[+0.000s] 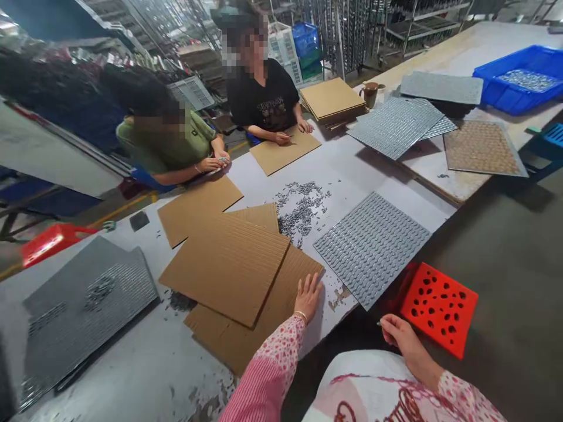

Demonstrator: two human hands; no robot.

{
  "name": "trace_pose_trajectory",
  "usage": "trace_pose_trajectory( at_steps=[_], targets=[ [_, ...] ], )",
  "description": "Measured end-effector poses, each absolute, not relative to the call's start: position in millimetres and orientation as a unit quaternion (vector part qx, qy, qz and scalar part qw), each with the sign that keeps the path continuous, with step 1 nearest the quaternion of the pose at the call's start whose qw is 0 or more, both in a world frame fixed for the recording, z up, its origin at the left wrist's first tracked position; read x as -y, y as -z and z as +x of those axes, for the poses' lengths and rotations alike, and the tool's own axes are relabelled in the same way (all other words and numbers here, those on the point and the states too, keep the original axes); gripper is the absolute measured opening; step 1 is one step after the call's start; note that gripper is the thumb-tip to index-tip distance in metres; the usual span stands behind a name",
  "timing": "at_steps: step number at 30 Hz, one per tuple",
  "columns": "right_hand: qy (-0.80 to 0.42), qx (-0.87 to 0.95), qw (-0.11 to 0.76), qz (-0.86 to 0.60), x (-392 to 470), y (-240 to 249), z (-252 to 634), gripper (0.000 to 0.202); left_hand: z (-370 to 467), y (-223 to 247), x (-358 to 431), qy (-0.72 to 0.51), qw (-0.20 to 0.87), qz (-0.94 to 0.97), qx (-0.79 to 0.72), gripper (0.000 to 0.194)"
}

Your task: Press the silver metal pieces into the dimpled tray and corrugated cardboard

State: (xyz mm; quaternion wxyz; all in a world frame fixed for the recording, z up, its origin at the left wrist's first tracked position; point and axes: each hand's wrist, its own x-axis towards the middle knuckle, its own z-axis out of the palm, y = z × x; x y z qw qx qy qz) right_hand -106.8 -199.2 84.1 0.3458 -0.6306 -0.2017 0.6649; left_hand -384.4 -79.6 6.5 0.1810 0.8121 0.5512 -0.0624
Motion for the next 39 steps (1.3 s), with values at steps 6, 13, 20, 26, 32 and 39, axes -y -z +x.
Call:
trace_pose_trajectory(
  at_steps=[6,13,20,26,32,39],
  targets=[
    [-0.634,0.162,0.375,-0.656,168.1,-89.9,-112.8,0.036,-447.2,-6.2,37.4,0.079,0.161,0.819,-0.546,0.057],
    [-0.605,0.254,0.372,-0.657,98.4,-94.6,-104.4,0.03,-501.7,-26.0,-14.4,-0.104,-0.048,0.686,-0.718,0.04],
    [-0.458,0.39,0.348,-0.719,-29.8,-79.3,-44.0,0.032,-418.2,5.2,27.4,-0.258,0.17,0.621,-0.721,0.05],
    [-0.456,0.503,0.265,-0.685,-153.3,-33.2,-22.0,0.023,-329.9,38.4,67.6,-0.28,0.309,0.468,-0.779,0.051],
    [-0.389,0.641,0.153,-0.643,-222.4,14.8,-34.4,0.013,-289.7,43.1,67.7,-0.28,0.172,0.437,-0.837,0.042],
    [-0.254,0.744,0.051,-0.616,-231.3,26.1,-39.7,0.021,-278.7,53.2,69.9,-0.27,0.098,0.425,-0.858,0.039]
  ],
)
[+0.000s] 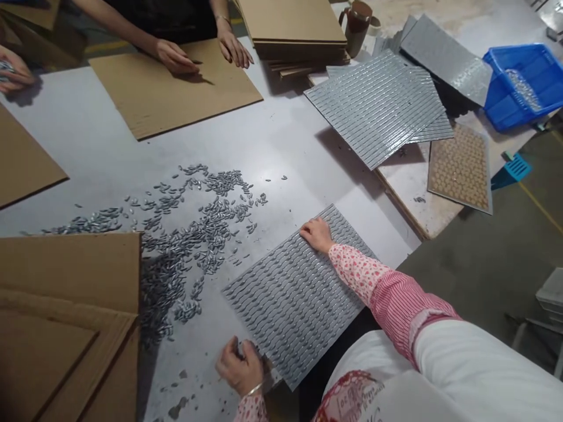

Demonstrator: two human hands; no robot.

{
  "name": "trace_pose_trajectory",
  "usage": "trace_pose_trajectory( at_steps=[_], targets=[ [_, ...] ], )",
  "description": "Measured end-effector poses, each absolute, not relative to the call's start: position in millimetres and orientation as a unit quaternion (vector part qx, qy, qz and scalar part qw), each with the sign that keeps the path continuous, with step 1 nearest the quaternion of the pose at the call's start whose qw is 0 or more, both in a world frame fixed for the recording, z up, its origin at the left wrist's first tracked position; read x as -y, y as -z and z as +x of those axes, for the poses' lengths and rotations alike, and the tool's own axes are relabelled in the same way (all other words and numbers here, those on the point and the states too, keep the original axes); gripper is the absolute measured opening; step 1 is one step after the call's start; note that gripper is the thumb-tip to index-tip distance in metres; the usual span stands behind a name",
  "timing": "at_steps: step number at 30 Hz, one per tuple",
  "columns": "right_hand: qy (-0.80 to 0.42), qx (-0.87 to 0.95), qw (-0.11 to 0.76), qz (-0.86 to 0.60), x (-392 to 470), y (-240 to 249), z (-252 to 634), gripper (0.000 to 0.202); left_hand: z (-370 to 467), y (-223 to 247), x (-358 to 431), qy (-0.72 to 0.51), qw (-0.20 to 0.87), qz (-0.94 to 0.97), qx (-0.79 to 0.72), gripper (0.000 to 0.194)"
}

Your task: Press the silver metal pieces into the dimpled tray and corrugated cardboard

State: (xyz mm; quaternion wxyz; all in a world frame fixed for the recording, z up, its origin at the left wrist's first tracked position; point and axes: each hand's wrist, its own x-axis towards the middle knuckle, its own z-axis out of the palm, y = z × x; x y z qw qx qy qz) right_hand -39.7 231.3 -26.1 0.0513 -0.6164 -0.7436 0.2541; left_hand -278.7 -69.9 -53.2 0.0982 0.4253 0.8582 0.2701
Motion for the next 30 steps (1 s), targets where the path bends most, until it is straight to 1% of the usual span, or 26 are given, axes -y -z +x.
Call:
trace_pose_trajectory(
  at_steps=[4,8,13,16,18,20,23,26,28,30],
  targets=[
    [-0.229,0.742,0.05,-0.628,-229.1,26.5,-45.4,0.024,-277.0,53.3,71.6,-0.261,0.09,0.436,-0.857,0.041],
    [-0.2,0.739,0.058,-0.64,-227.9,27.5,-48.4,0.023,-275.4,51.8,73.2,-0.262,0.098,0.429,-0.859,0.041],
    [-0.203,0.751,0.073,-0.624,-231.7,23.9,-43.1,0.023,-284.6,35.1,56.6,-0.279,0.128,0.359,-0.881,0.04],
    [-0.188,0.76,0.121,-0.61,-239.5,21.2,-17.3,0.024,-302.3,17.9,16.4,-0.28,0.115,0.367,-0.88,0.04],
    [-0.154,0.736,0.161,-0.639,-247.0,23.0,13.3,0.026,-317.4,9.9,-22.6,-0.269,0.134,0.417,-0.858,0.041],
    [-0.117,0.7,0.184,-0.68,-254.2,27.9,50.1,0.028,-331.6,8.0,-64.2,-0.228,0.117,0.473,-0.843,0.043],
    [-0.086,0.68,0.204,-0.699,-259.8,37.1,101.2,0.03,-347.5,16.5,-116.9,-0.127,0.068,0.515,-0.845,0.056],
    [-0.087,0.702,0.207,-0.676,-258.0,46.7,132.2,0.034,-360.3,31.0,-151.3,-0.057,0.019,0.565,-0.823,0.068],
    [-0.088,0.72,0.211,-0.655,-254.8,53.3,140.4,0.036,-368.9,38.0,-166.7,-0.041,-0.002,0.572,-0.82,0.071],
    [-0.083,0.725,0.215,-0.649,-252.2,58.8,142.3,0.039,-376.1,40.7,-178.7,-0.043,-0.01,0.544,-0.838,0.067]
  ],
)
